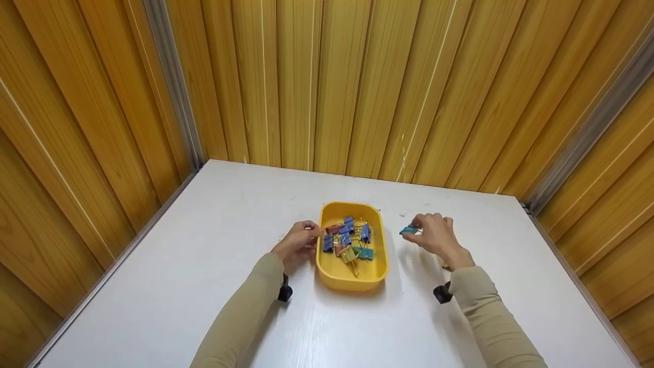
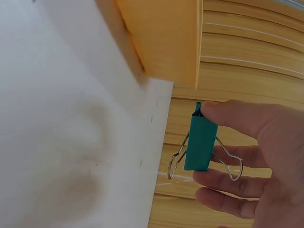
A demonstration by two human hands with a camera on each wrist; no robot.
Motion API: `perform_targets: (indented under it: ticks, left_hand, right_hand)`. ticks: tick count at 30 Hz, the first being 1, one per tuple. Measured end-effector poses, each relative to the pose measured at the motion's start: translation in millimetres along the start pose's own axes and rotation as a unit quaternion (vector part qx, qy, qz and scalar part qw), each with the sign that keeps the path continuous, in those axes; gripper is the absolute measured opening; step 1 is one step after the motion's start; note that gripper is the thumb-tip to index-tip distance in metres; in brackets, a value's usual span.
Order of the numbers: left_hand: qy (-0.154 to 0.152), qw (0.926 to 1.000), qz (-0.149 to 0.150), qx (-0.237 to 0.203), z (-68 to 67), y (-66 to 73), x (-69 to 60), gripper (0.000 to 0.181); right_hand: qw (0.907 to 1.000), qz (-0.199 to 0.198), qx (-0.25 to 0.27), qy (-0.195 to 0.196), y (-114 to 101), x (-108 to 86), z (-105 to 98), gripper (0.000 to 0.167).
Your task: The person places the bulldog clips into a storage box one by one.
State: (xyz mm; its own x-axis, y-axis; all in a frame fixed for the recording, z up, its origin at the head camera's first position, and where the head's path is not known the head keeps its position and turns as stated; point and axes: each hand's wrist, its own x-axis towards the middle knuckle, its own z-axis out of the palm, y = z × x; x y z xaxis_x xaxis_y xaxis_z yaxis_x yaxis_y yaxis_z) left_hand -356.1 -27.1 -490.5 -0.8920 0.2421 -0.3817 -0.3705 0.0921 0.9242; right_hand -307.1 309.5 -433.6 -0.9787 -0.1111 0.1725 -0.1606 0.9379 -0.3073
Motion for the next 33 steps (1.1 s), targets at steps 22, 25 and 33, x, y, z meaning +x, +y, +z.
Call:
perform_targets:
  ticks: [22,25,33]
  left_hand:
    - [-0.007,0.9999,0.000,-0.010,1.5,0.1,-0.3,0.017]
    - [-0.005,0.9999,-0.007,-0.012,2.4,1.2,-0.7,0.019]
    - [-0.005,0.9999,-0.003,-0.013,-0.8,1.1,-1.3,0.017]
  right_hand:
    - [0.9963,-0.078,0.034,0.011,-73,30.5,20,0.039]
    - [0.9959,-0.075,0.050,0.000,-74,32.8,23,0.046]
    - [0.9909,-0.047,0.126,0.006,-58,27.3,17,0.047]
